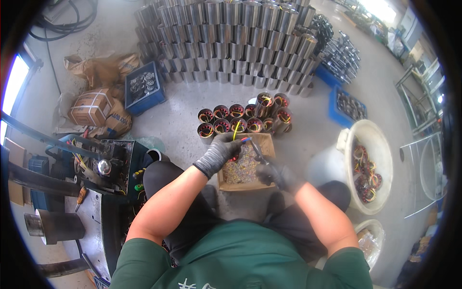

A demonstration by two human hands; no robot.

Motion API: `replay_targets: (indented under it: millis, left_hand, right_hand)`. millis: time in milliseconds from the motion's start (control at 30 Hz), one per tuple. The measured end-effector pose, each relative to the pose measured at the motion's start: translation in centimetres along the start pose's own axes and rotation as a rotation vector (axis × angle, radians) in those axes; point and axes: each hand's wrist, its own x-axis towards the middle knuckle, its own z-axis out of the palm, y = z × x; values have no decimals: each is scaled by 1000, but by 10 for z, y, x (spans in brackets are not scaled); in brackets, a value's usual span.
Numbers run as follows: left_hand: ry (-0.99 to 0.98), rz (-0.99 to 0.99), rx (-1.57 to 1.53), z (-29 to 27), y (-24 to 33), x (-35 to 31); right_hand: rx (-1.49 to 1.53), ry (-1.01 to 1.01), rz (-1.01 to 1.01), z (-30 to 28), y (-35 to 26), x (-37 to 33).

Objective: The person takes motor stators from a tub one at a time, trims their attached wires over a cardboard box using shears, and places the stators down.

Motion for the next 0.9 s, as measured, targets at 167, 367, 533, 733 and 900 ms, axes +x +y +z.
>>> replay_targets:
  millis: [167, 367, 533, 733, 900]
  left_hand:
    - [-35, -15, 4, 4, -9, 3]
    - [-13, -30, 20, 8, -24, 12]
    - [11, -176, -106, -7, -32, 22]
    - [46, -79, -115, 7, -31, 17]
    - [21, -68, 57, 8, -29, 12]
  right_hand:
    - [-36, 49, 8, 10, -6, 0]
    - [-169, 84, -7, 7, -7, 4]
    - [-204, 35, -50, 11, -10, 0]
    - [-139, 170, 29, 11, 0, 6]
    - [-147, 145, 39, 9, 0, 6]
